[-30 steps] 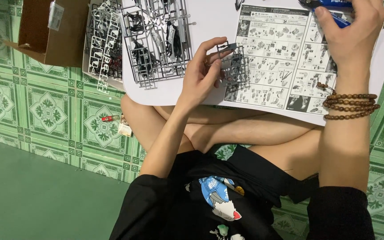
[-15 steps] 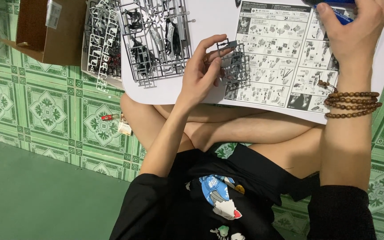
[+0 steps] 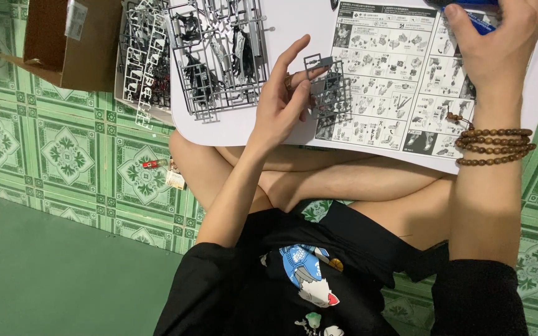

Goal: The person sits cross-legged on the floor and uses a pair of blue nippers to cut small plastic parts from various sprues. They handle grey, red, and white plastic frames, referencing an instruction manual placed on a white lap desk while working.

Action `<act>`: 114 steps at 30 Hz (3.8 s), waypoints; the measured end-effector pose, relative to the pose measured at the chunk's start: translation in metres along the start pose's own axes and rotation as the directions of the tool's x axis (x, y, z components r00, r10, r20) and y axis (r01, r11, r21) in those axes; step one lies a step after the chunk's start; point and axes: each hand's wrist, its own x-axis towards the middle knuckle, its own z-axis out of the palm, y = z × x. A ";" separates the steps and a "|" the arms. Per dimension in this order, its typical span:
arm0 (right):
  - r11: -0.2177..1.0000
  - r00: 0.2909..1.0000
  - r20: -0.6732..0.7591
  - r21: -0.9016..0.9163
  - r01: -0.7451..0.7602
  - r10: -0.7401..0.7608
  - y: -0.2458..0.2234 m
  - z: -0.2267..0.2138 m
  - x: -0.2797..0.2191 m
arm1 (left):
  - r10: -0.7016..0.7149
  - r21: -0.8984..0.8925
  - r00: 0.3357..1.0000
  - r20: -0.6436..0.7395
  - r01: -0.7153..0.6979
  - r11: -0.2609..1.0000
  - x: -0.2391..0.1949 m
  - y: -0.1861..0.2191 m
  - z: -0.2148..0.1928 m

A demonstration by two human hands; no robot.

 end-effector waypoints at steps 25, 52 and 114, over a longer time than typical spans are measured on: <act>0.970 0.978 0.069 -0.158 -0.186 0.199 0.007 0.010 0.002 | 0.058 0.139 0.998 -0.020 -0.055 0.989 -0.003 0.010 0.000; 0.994 0.991 0.079 0.001 -0.110 0.109 -0.002 0.004 -0.007 | 0.291 0.722 0.720 -0.630 0.405 0.560 -0.071 -0.069 -0.309; 0.928 0.937 0.046 0.131 -0.350 0.347 0.017 0.014 0.001 | 0.221 -0.635 0.974 0.040 -0.146 0.758 -0.048 0.047 -0.004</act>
